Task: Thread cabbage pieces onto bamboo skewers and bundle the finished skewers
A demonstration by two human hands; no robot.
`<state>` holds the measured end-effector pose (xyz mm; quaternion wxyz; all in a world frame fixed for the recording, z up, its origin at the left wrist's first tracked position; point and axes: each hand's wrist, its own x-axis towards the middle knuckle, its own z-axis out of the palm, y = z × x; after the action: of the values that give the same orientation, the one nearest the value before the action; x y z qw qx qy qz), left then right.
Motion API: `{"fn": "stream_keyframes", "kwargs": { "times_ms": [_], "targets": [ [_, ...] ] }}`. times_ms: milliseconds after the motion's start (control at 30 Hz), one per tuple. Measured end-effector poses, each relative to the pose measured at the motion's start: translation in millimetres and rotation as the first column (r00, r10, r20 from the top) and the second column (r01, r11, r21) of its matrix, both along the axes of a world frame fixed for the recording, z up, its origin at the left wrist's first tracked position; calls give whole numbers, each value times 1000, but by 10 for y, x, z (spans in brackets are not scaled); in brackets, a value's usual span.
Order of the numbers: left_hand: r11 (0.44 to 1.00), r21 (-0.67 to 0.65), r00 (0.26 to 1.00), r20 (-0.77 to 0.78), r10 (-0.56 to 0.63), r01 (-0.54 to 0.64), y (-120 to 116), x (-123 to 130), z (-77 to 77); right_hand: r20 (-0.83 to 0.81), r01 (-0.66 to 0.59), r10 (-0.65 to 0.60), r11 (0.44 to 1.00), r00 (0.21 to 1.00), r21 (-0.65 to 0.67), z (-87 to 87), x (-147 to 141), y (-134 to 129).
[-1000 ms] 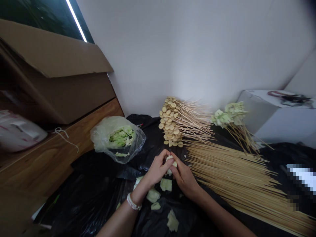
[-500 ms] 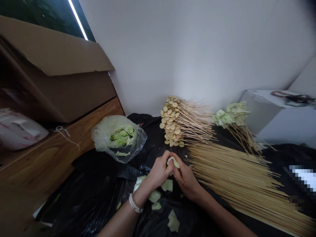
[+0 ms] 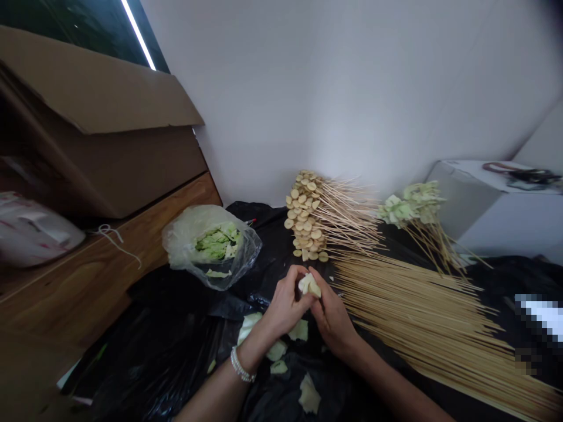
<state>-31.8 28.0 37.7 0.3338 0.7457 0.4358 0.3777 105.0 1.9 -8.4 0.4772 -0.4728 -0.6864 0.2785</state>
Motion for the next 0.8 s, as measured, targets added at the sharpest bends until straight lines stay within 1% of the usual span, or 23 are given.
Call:
{"fn": "stream_keyframes", "kwargs": {
  "times_ms": [67, 133, 233, 367, 567, 700, 800],
  "targets": [
    [998, -63, 1000, 1, 30, -30, 25, 9, -6, 3, 5, -5, 1000, 1000, 16, 5, -5, -3],
    [995, -96, 1000, -22, 4, -6, 54, 5, -19, 1, -12, 12, 1000, 1000, 16, 5, -9, -4],
    [998, -40, 997, -51, -57, 55, 79, -15, -42, -13, -57, 57, 998, 998, -11, 13, -13, -9],
    [998, 35, 994, -95, -45, 48, 47, -32, -51, -43, -53, 51, 997, 998, -48, 57, -20, -26],
    [998, 45, 987, -155, -35, 42, 17, -36, -39, -116, -91, 79, 990, 990, -104, 141, -10, -30],
    [996, 49, 985, -157, -68, 76, 31, -46, -24, -165, -131, 105, 979, 981, -157, 158, 22, -4],
    [995, 42, 986, -144, -82, 89, 32, -54, -3, -228, -165, 114, 961, 967, -220, 162, 45, 10]
  ]
}}
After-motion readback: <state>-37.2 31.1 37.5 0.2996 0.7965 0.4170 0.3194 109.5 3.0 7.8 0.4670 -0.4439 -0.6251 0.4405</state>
